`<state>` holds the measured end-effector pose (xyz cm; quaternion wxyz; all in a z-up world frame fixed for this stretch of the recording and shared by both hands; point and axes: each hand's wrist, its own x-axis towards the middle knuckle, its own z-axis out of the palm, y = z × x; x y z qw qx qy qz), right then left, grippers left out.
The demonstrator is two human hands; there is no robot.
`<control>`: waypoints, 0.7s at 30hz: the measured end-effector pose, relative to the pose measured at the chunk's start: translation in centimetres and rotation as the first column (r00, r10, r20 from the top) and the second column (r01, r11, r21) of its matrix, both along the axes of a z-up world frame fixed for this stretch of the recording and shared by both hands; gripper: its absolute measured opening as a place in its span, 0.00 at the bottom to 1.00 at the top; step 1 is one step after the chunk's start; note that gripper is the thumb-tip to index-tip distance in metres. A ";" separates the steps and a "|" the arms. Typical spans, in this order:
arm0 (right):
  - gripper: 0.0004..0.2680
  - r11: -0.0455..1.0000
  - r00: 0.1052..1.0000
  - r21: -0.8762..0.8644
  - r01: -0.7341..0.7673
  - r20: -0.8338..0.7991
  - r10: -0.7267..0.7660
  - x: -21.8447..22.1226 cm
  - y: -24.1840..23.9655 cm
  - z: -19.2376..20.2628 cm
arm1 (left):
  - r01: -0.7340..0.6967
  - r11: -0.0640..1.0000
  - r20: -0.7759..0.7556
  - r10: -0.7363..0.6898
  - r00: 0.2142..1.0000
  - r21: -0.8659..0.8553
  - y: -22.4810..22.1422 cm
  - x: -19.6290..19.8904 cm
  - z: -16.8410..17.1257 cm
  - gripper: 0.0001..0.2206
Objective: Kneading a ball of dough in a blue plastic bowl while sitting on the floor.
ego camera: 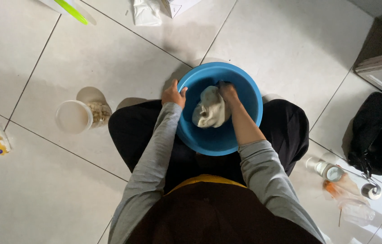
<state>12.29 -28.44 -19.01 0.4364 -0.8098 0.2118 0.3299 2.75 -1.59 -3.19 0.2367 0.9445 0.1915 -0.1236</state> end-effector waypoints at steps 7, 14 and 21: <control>0.06 0.188 -0.135 -0.982 0.025 0.183 0.974 -4.5 5.5 1.2 | -0.052 0.999 -0.058 0.052 0.997 0.000 -0.6 -0.3 2.0 0.26; 0.14 0.307 0.258 -0.630 -0.713 0.171 0.951 -15.7 12.5 23.8 | -0.085 0.996 -0.047 0.087 0.995 0.041 -0.4 0.3 -1.0 0.24; 0.14 0.222 0.255 -0.608 -0.762 0.032 0.966 -18.8 3.1 26.8 | -0.118 0.993 -0.038 0.118 0.992 0.002 -0.5 -0.1 0.8 0.25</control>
